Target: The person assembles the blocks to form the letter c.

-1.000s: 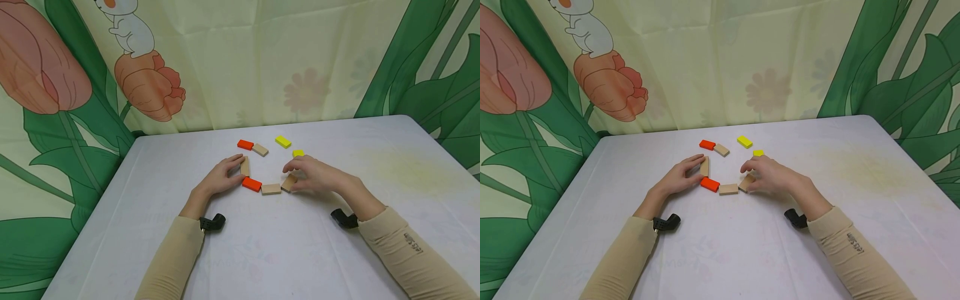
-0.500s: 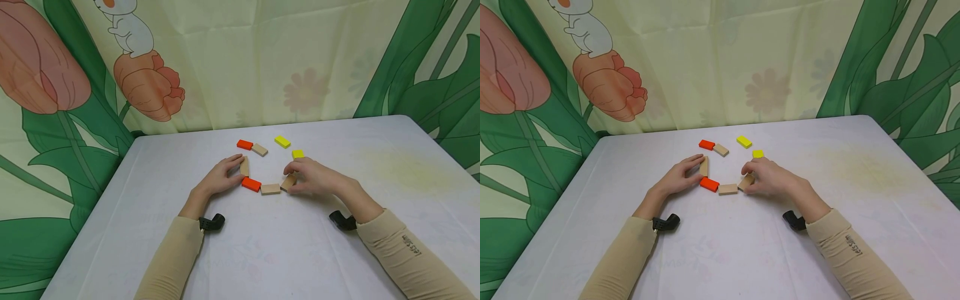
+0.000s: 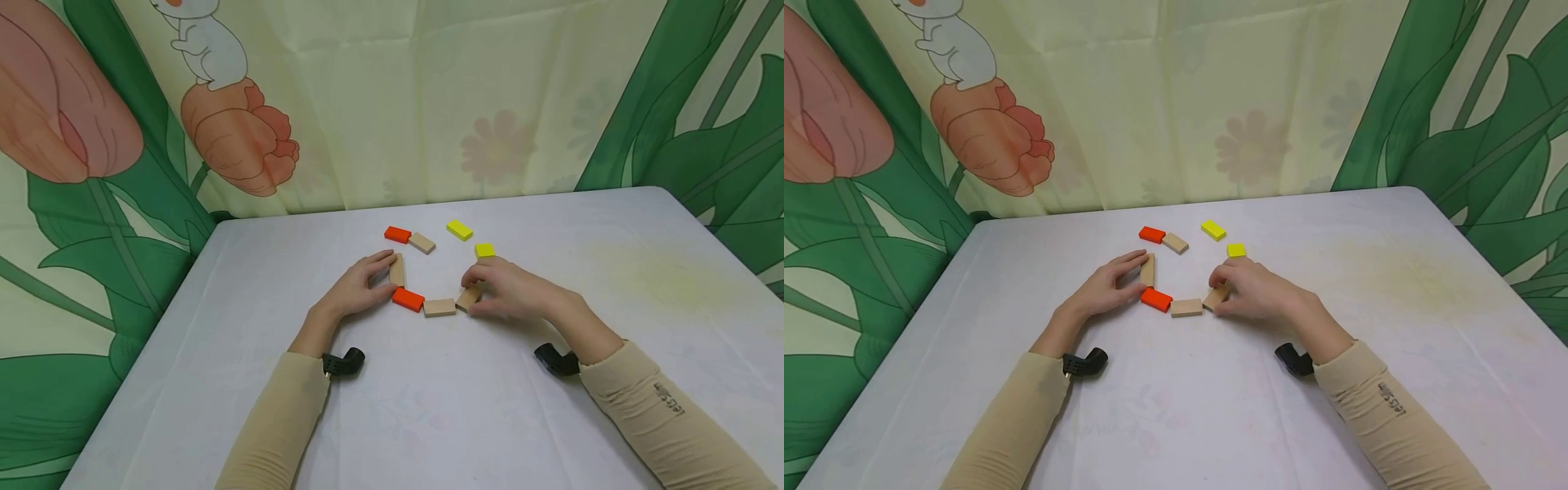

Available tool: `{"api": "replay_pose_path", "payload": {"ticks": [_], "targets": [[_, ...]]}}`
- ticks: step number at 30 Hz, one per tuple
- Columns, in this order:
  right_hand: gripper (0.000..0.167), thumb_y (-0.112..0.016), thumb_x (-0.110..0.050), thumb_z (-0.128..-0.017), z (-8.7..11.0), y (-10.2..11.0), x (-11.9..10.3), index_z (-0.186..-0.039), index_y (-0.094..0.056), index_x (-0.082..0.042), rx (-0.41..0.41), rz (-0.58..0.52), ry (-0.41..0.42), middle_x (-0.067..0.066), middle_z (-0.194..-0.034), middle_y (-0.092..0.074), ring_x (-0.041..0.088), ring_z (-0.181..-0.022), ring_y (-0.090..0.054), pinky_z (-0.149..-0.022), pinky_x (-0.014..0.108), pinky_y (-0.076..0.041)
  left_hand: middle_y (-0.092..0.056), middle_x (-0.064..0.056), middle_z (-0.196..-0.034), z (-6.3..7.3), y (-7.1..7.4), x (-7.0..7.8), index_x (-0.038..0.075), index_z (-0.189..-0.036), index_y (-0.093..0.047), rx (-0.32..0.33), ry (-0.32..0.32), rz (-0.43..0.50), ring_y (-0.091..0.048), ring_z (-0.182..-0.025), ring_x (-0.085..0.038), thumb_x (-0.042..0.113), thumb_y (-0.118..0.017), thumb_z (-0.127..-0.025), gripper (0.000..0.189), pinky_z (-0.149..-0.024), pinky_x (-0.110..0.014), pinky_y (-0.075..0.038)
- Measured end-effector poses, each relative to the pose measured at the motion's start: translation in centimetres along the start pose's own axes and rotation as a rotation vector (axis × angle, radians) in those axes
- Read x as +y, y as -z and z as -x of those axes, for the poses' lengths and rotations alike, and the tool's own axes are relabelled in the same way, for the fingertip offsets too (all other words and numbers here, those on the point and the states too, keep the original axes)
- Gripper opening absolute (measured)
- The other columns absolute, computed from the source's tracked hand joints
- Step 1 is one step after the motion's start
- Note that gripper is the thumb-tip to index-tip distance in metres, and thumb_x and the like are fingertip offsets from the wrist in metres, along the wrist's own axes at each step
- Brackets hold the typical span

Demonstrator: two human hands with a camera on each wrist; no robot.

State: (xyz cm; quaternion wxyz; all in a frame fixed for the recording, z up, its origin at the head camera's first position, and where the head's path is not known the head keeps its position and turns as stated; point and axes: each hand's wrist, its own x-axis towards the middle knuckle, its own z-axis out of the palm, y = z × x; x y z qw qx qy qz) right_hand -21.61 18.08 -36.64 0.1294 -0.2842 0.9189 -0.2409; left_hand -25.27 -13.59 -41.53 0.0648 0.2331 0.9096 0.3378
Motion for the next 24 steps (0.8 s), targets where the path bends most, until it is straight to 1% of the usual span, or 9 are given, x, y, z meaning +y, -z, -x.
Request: {"api": "replay_pose_path", "payload": {"ticks": [8, 24], "targets": [[0.036, -0.080, -0.022, -0.089, 0.06, -0.03, -0.11, -0.120, -0.068, -0.007, 0.004, -0.005, 0.010, 0.003, -0.117, -0.061, 0.028, -0.115, -0.052, -0.100, 0.048, -0.046, -0.034, 0.002, -0.161, 0.09, 0.15, 0.32, 0.015, -0.154, -0.044, -0.007, 0.002, 0.004, -0.027, -0.148, -0.024, 0.031, -0.066, -0.096, 0.064, -0.118, -0.049, -0.026], [0.035, -0.078, -0.021, -0.090, 0.06, -0.05, 0.05, -0.119, -0.067, -0.007, -0.003, -0.008, 0.025, 0.004, -0.119, -0.061, 0.029, -0.117, -0.051, -0.101, 0.049, -0.045, -0.034, 0.002, -0.161, 0.12, 0.09, 0.35, 0.016, -0.154, -0.045, 0.001, 0.008, 0.004, -0.027, -0.148, -0.024, 0.030, -0.067, -0.096, 0.064, -0.118, -0.049, -0.026]]}}
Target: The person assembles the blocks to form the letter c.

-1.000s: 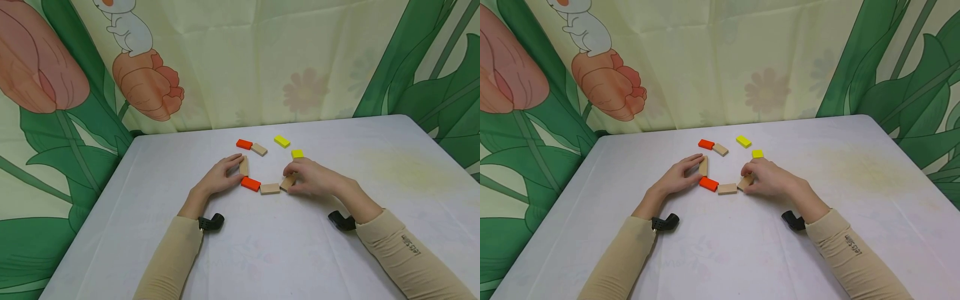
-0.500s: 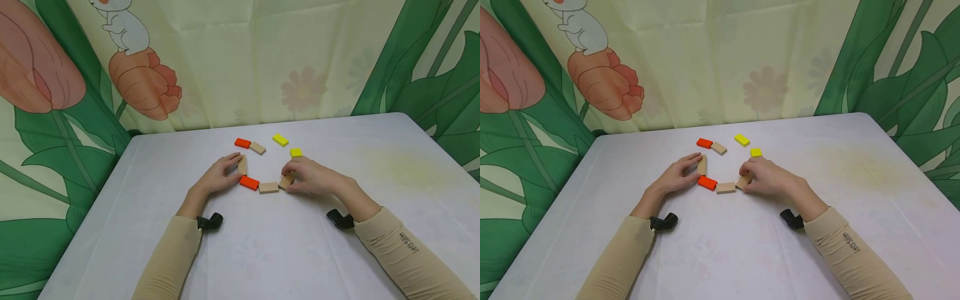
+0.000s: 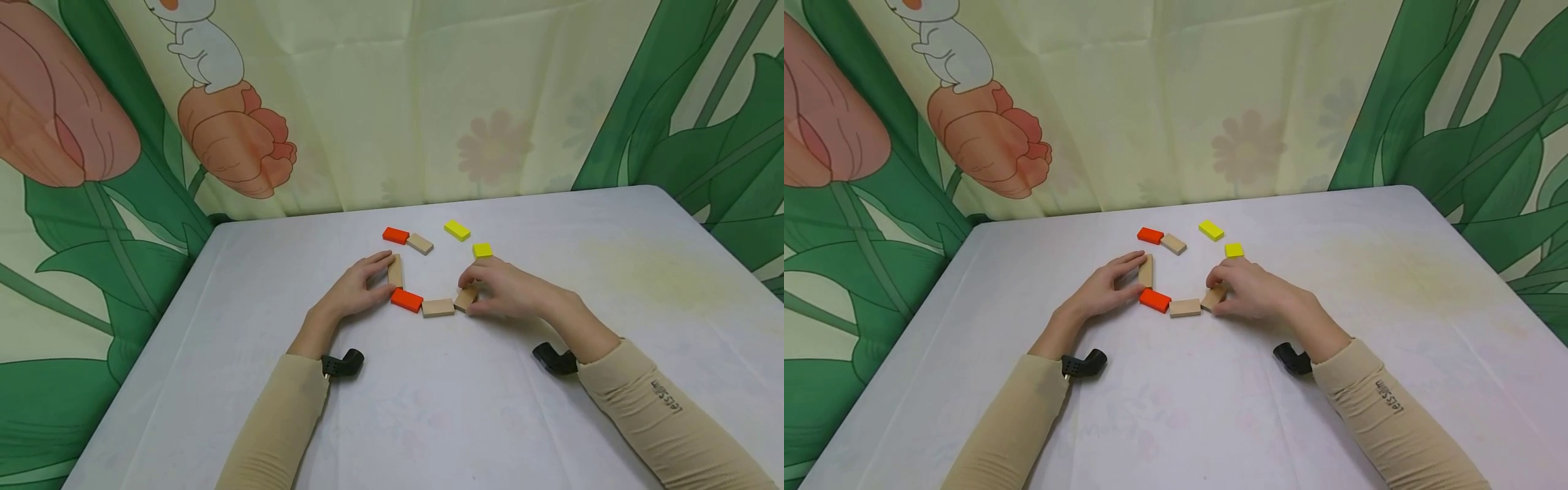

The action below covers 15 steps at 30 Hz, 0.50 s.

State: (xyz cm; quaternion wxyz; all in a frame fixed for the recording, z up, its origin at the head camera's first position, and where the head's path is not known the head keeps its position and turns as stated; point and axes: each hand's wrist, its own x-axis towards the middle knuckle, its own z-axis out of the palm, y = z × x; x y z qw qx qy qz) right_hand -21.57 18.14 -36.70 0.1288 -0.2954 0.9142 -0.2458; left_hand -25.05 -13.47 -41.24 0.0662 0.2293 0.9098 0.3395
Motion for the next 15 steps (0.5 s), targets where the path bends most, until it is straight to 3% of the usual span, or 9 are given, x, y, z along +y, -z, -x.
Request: {"api": "replay_pose_path", "payload": {"ticks": [15], "targets": [[0.035, -0.078, -0.020, -0.090, -0.03, 0.06, -0.05, -0.120, -0.067, -0.007, 0.000, 0.003, 0.009, 0.004, -0.120, -0.062, 0.029, -0.119, -0.050, -0.103, 0.050, -0.043, -0.034, 0.003, -0.161, -0.05, 0.00, -0.12, 0.016, -0.155, -0.044, -0.003, -0.002, -0.009, -0.027, -0.148, -0.023, 0.030, -0.066, -0.096, 0.064, -0.118, -0.048, -0.026]]}}
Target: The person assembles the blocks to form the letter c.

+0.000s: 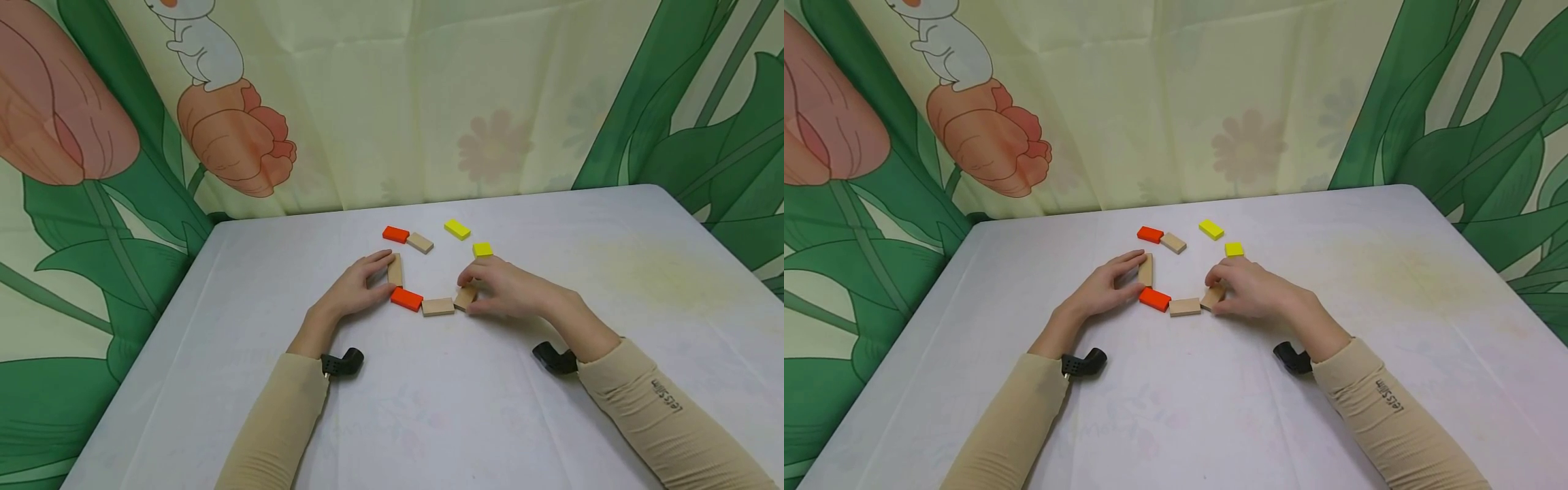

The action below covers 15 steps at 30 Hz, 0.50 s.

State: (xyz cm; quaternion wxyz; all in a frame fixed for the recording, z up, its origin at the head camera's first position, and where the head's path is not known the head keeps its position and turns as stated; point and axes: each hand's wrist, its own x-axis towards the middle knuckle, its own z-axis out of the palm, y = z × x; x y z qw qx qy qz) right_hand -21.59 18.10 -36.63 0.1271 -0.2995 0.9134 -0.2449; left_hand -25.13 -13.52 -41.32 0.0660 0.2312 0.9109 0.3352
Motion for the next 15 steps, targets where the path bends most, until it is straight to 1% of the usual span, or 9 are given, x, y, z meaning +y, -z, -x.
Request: {"api": "replay_pose_path", "payload": {"ticks": [9, 15], "targets": [[0.034, -0.077, -0.020, -0.091, 0.14, 0.08, 0.19, -0.120, -0.066, -0.007, 0.014, -0.002, 0.006, 0.003, -0.119, -0.062, 0.031, -0.120, -0.048, -0.104, 0.051, -0.041, -0.034, 0.002, -0.161, 0.03, -0.03, 0.12, 0.016, -0.155, -0.044, -0.002, 0.002, 0.002, -0.027, -0.148, -0.024, 0.030, -0.066, -0.096, 0.065, -0.118, -0.049, -0.026], [0.036, -0.075, -0.020, -0.092, 0.24, 0.29, 0.15, -0.123, -0.065, -0.006, 0.027, 0.001, 0.007, 0.003, -0.120, -0.063, 0.031, -0.120, -0.048, -0.102, 0.050, -0.042, -0.034, 0.002, -0.161, 0.04, 0.01, 0.17, 0.016, -0.155, -0.044, -0.002, 0.003, 0.001, -0.027, -0.148, -0.024, 0.031, -0.066, -0.096, 0.064, -0.118, -0.049, -0.026]]}}
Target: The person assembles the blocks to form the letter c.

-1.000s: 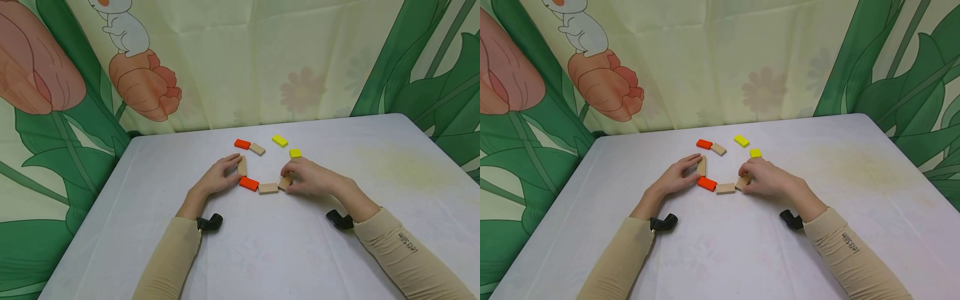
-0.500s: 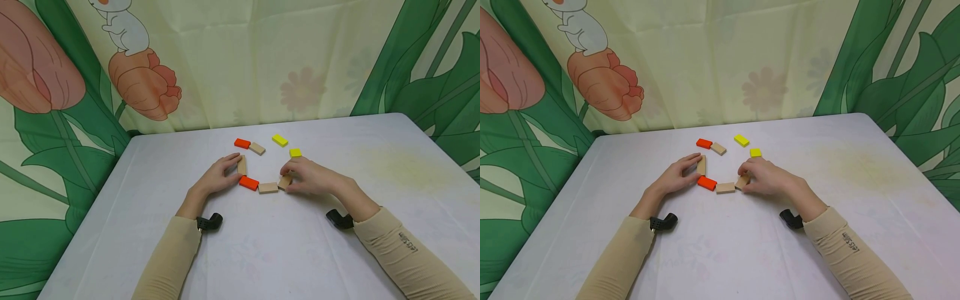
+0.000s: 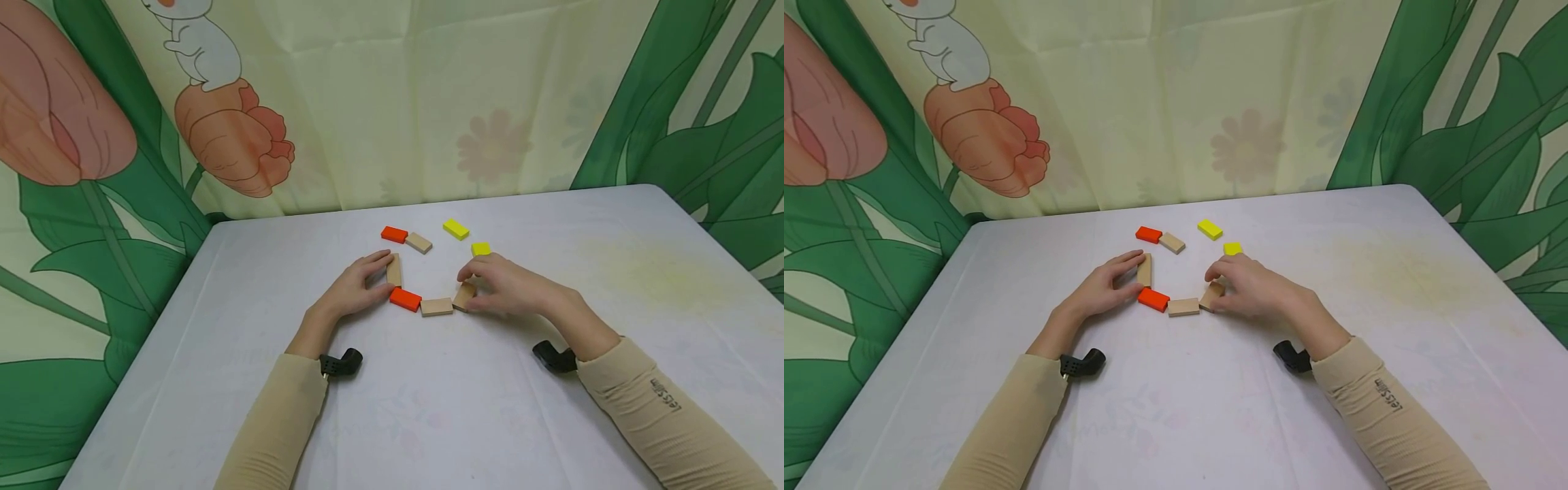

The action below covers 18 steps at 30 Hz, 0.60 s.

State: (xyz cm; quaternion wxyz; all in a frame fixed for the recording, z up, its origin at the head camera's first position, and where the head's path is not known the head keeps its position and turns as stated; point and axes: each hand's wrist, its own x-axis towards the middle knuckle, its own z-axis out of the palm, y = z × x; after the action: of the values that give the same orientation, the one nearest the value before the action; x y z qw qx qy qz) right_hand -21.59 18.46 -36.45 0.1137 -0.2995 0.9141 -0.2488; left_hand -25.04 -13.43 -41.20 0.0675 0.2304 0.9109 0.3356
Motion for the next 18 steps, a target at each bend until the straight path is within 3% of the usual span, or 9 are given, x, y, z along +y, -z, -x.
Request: {"api": "replay_pose_path", "payload": {"ticks": [18], "targets": [[0.034, -0.072, -0.019, -0.094, -0.31, 0.20, 0.20, -0.124, -0.066, -0.005, 0.056, 0.009, 0.015, 0.005, -0.124, -0.063, 0.031, -0.118, -0.048, -0.100, 0.050, -0.042, -0.033, 0.004, -0.161, 0.00, -0.07, 0.05, 0.017, -0.155, -0.044, -0.001, 0.012, 0.009, -0.026, -0.149, -0.023, 0.031, -0.067, -0.096, 0.065, -0.118, -0.049, -0.026]]}}
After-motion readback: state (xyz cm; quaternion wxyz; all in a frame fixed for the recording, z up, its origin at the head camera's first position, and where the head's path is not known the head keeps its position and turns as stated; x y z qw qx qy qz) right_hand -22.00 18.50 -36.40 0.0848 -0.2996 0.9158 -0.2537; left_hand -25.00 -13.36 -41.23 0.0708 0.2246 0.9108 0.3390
